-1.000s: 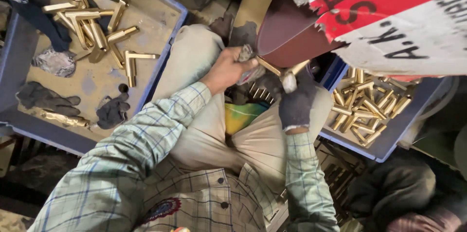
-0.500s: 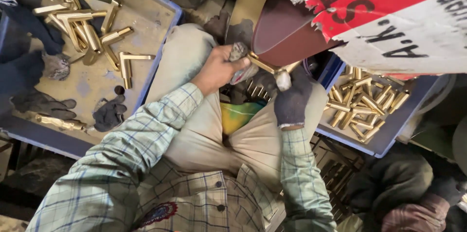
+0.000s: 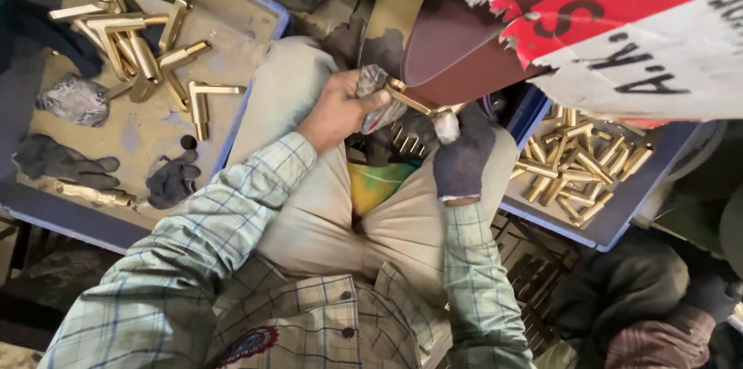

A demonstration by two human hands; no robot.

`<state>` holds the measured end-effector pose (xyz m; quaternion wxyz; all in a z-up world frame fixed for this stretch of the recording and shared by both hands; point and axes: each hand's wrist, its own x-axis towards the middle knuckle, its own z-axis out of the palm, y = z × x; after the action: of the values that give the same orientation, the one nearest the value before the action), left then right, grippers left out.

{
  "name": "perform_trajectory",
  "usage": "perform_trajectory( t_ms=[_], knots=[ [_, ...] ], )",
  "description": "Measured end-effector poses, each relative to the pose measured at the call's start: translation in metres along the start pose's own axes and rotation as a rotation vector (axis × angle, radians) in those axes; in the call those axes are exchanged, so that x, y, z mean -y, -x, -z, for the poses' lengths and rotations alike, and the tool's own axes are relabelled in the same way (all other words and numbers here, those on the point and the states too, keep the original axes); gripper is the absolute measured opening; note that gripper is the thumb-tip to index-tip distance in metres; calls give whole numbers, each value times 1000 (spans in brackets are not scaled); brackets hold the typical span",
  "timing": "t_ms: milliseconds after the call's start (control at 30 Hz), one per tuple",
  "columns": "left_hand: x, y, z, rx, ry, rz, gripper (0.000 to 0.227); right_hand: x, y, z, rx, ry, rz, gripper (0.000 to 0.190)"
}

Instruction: The person sits cross-legged and repeatedly picks up brass L-shaped metal fittings from a blue bin, rubs them against a rotating grinding wheel, and places them into a second bin. The process is repeated continuously throughout the clip.

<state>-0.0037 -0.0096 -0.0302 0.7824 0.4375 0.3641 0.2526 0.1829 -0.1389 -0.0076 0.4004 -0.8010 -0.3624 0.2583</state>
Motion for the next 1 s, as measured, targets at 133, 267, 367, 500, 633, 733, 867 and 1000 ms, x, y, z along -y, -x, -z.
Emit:
perform_trajectory(
  t_ms=[133, 267, 367, 500, 633, 733, 867, 1000],
  knots=[
    [0, -18, -4, -170, -37, 193, 12, -21, -27, -6, 192, 769, 541, 14],
    [1, -27, -2, -208, 17, 313, 14, -19, -37, -8, 383, 655, 311, 8],
    [-2, -17, -2, -161, 60, 220, 13, 6, -21, -7, 61, 431, 404, 40],
    [-20, 14, -8, -48, 73, -50, 17, 45, 9, 4, -33, 67, 267, 26],
    [-62, 61, -14, 60, -91, -173, 23, 85, 49, 30, -197, 147, 423, 32],
    [-84, 100, -28, 141, 70, -133, 31, 107, 95, 41, -239, -20, 530, 40],
    [-90, 126, -49, 183, 146, -351, 40, 120, 123, 41, -309, -128, 585, 41],
    [-87, 138, -69, 110, 100, -429, 48, 127, 138, 40, -328, -48, 558, 44]
  ],
)
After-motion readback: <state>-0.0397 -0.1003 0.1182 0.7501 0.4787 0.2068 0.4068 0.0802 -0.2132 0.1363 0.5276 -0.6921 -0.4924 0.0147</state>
